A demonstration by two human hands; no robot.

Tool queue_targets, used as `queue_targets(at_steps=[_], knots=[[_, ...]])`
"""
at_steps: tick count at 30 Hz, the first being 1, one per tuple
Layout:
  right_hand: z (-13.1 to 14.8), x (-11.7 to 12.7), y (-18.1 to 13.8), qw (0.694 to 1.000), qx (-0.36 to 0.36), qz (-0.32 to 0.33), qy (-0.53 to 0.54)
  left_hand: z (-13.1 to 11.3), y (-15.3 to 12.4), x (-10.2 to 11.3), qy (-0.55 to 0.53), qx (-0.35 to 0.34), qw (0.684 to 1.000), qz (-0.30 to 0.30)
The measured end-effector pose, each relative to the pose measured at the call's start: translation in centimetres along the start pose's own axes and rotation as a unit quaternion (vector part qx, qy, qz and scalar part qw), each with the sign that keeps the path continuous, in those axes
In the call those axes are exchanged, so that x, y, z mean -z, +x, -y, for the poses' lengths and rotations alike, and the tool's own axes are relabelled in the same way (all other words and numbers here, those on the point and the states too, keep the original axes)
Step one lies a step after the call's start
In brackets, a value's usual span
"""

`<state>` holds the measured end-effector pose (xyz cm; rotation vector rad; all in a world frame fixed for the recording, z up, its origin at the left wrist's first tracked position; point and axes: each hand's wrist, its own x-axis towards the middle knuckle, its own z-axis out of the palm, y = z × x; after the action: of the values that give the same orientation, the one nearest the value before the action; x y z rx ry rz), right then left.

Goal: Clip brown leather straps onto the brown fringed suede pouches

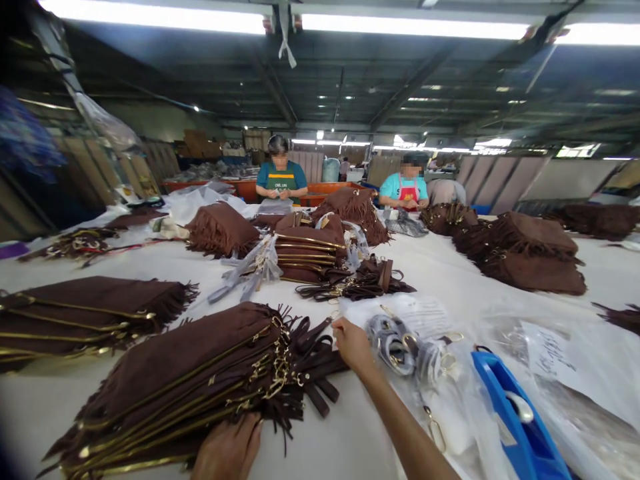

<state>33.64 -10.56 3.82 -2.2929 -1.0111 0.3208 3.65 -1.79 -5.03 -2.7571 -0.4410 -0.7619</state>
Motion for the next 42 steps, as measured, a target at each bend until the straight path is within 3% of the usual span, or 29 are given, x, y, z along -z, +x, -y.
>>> queue_targets(at_steps=[4, 10, 14, 19, 23, 26, 29, 32, 35, 38, 42], knots=[[-1.6, -1.3, 4.8, 0.996, 0.018, 0.027, -0.079, 0.1, -0.6, -1.3, 0.0, 0.028, 1.0, -0.004], [-1.1, -3.3, 8.1, 0.984, -0.027, 0.089, -0.155, 0.1, -1.5, -3.0, 0.003, 0.042, 0.999, 0.006], [-0.9, -3.4, 9.2, 0.978, -0.08, 0.107, -0.162, -0.1, -1.2, -2.1, -0.016, 0.05, 0.998, 0.022], [0.1, -1.8, 8.7, 0.985, -0.121, 0.056, -0.107, -0.2, -0.6, -0.7, -0.013, 0.016, 0.999, 0.029], [1.3, 0.9, 4.4, 0.995, -0.081, 0.051, -0.026, -0.3, -0.3, -0.3, -0.012, 0.023, 0.999, 0.046], [1.0, 2.4, -1.9, 0.994, -0.01, 0.092, 0.057, -0.5, 0.1, 0.7, -0.011, 0.018, 0.997, 0.071], [-0.3, 2.4, -8.9, 0.975, 0.058, 0.156, 0.147, -0.4, 0.5, 1.9, -0.028, 0.033, 0.994, 0.096], [-1.5, 0.7, -14.2, 0.981, 0.071, 0.169, 0.059, -0.2, 0.8, 2.7, -0.069, 0.054, 0.989, 0.118], [-1.6, -1.8, -17.1, 0.986, 0.084, 0.118, -0.086, -0.2, 0.8, 2.9, -0.087, 0.069, 0.984, 0.138], [-0.6, -3.9, -17.8, 0.976, 0.114, 0.057, -0.177, -0.4, 0.7, 3.0, -0.082, 0.073, 0.984, 0.142], [0.7, -5.7, -17.2, 0.966, 0.147, 0.026, -0.213, -0.5, 0.6, 3.2, -0.08, 0.073, 0.985, 0.135]])
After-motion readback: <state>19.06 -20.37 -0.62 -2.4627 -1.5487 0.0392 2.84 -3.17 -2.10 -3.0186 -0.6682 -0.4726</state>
